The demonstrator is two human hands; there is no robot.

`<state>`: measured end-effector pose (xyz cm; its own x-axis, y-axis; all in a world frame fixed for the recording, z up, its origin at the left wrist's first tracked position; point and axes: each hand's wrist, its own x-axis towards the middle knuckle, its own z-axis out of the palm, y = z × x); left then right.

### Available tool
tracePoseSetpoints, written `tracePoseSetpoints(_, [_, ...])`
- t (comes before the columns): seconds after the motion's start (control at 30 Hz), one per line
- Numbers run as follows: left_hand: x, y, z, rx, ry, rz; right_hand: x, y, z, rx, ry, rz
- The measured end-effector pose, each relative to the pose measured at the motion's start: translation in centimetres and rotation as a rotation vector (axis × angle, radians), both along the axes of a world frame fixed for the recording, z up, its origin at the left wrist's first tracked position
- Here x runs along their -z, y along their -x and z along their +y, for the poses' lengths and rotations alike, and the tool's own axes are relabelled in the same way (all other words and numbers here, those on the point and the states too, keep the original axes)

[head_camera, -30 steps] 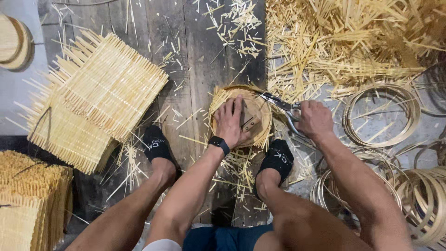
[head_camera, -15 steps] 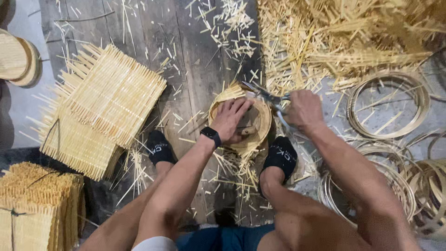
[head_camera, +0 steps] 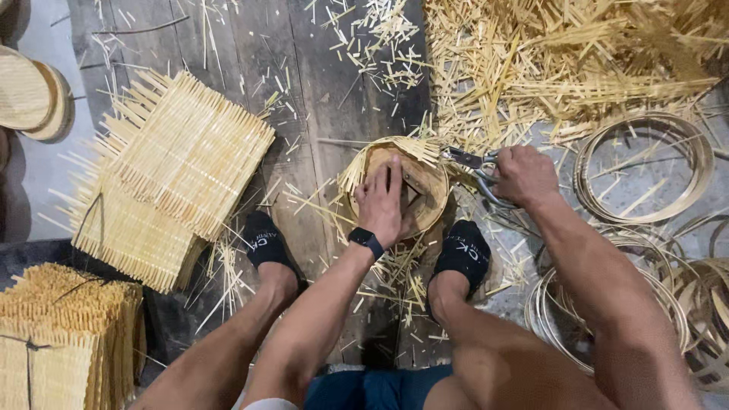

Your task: The person sits on the floor assembling bamboo steamer lids. They trim bamboo strips with shears, weave the strips into a flat mat, press the woven mat into a round bamboo rim, and tuck and bend the protruding strip ends to secure the mat inside the rim, setting finished lids aside.

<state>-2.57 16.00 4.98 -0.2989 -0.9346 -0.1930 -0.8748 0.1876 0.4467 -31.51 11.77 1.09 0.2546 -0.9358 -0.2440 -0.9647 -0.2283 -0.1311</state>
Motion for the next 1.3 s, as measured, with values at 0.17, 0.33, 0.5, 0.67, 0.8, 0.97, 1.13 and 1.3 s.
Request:
tracePoseSetpoints(0.17, [-0.4,-0.8,-0.9,0.123,-0.062,0.049,1.0,-0.4,0.0,-0.025,0.146,0.076])
tracePoseSetpoints(0.33, [-0.4,-2.3,-1.0,0.251,-0.052,0.063,1.2,0.0,-0.2,-0.004,-0.074,0.07])
tracePoseSetpoints(0.5, [-0.1,-3.1,-2.1,0.443,-0.064,0.008,0.8,-1.0,-1.0,-0.037,0.019,0.068])
tracePoseSetpoints(0.67, [-1.1,-2.2,-1.4,0.23,0.015,0.023,-1.2,-0.6,-1.5,-0.059,-0.198,0.171])
tracePoseSetpoints(0.8, [-1.1,1.1,0.7,-0.462,0.019,0.148,-2.0,-1.2,-1.7,-0.03,-0.145,0.144])
tracePoseSetpoints(0.97, [0.2,0.9,0.5,-0.248,-0.096,0.022,-1.6,-2.3,-2.3,-0.011,-0.216,0.213])
tracePoseSetpoints(1.13, [0.1,-1.0,-0.6,-0.071,-0.104,0.061,-1.1,-1.5,-2.1,0.028,-0.234,0.123])
tracePoseSetpoints(1.3, [-0.5,-1.5,-0.9,0.05,-0.165,0.039,-0.9,-2.1,-1.8,-0.015,-0.202,0.266])
